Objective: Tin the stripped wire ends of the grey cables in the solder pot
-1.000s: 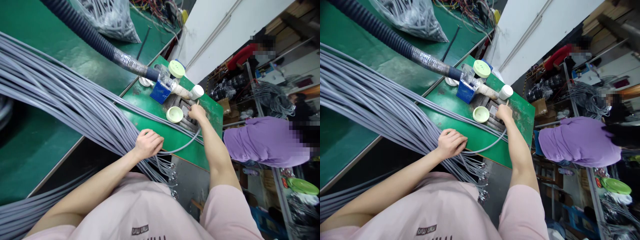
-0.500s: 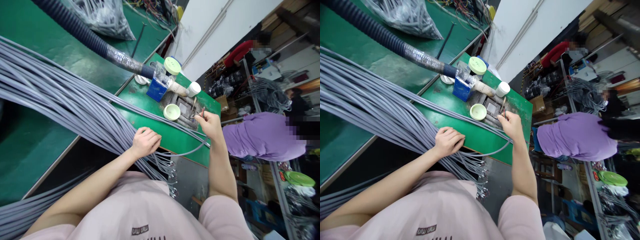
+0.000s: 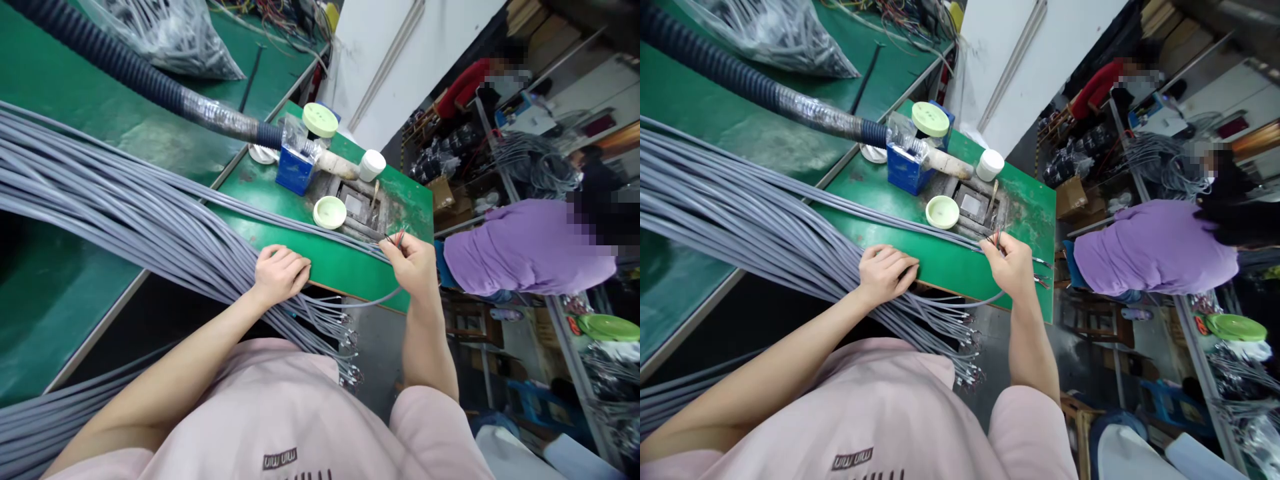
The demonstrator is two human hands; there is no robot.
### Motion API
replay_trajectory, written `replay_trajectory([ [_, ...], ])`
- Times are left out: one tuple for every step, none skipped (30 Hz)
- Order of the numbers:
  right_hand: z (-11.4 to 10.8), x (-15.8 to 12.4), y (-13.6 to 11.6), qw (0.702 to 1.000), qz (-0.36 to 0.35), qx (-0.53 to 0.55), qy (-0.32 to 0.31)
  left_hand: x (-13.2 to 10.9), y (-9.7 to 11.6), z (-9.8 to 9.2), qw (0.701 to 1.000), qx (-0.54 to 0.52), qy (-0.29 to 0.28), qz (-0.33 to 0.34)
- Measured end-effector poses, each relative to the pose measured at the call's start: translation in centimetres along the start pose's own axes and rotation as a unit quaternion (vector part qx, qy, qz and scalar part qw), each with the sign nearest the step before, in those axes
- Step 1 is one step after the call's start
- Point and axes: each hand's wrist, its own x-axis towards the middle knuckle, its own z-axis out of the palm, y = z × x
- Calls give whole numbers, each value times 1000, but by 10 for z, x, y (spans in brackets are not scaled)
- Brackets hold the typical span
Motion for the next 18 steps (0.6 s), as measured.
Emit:
replay_trajectory([
  [0, -2, 0, 1000, 2, 5, 0, 0, 0, 0, 1000, 1, 3, 2],
  [-1, -3, 0, 1000, 5, 10, 1, 0, 0, 0, 1000, 3, 4, 2],
  [-1, -5, -1, 1000, 8, 14, 1, 0, 0, 0, 1000, 3, 4, 2],
  [-1, -7, -1, 1000, 10, 19, 1, 0, -1, 0, 1000, 3, 3, 1],
  [-2, -8, -2, 1000, 12, 23, 0, 0, -1, 0, 1000, 2, 2, 0],
  [-2, -10, -2, 1000, 13, 26, 0, -1, -1, 0, 1000, 2, 1, 0],
  [-3, -12, -3, 1000, 13, 28, 0, -1, -1, 1, 1000, 3, 1, 1],
  [-3, -14, -4, 999, 13, 30, 0, -1, 0, 1, 1000, 6, 1, 2],
  [-3, -16, -4, 999, 12, 32, 0, 0, 0, 1, 1000, 9, 1, 2],
  [-2, -19, -5, 999, 13, 35, 1, 0, 1, 0, 1000, 12, 0, 2],
  [-2, -21, -6, 999, 14, 39, 1, 0, 1, 0, 1000, 13, -1, 1],
  [-1, -24, -7, 999, 16, 42, 1, 0, 1, 0, 1000, 13, -2, -1],
  [-1, -26, -8, 999, 18, 44, 0, 1, 1, -1, 1000, 11, -5, -2],
  [0, -28, -9, 999, 20, 46, 1, 1, 1, -2, 1000, 9, -8, -3],
  [0, -31, -10, 999, 22, 47, 1, 2, 2, -3, 1000, 5, -11, -5],
  [1, -33, -11, 998, 24, 50, 2, 2, 2, -4, 1000, -1, -14, -9],
  [2, -35, -12, 998, 25, 53, 3, 2, 4, -6, 1000, -12, -16, -18],
  [2, -37, -13, 998, 24, 58, 5, 3, 6, -8, 999, -29, -16, -33],
])
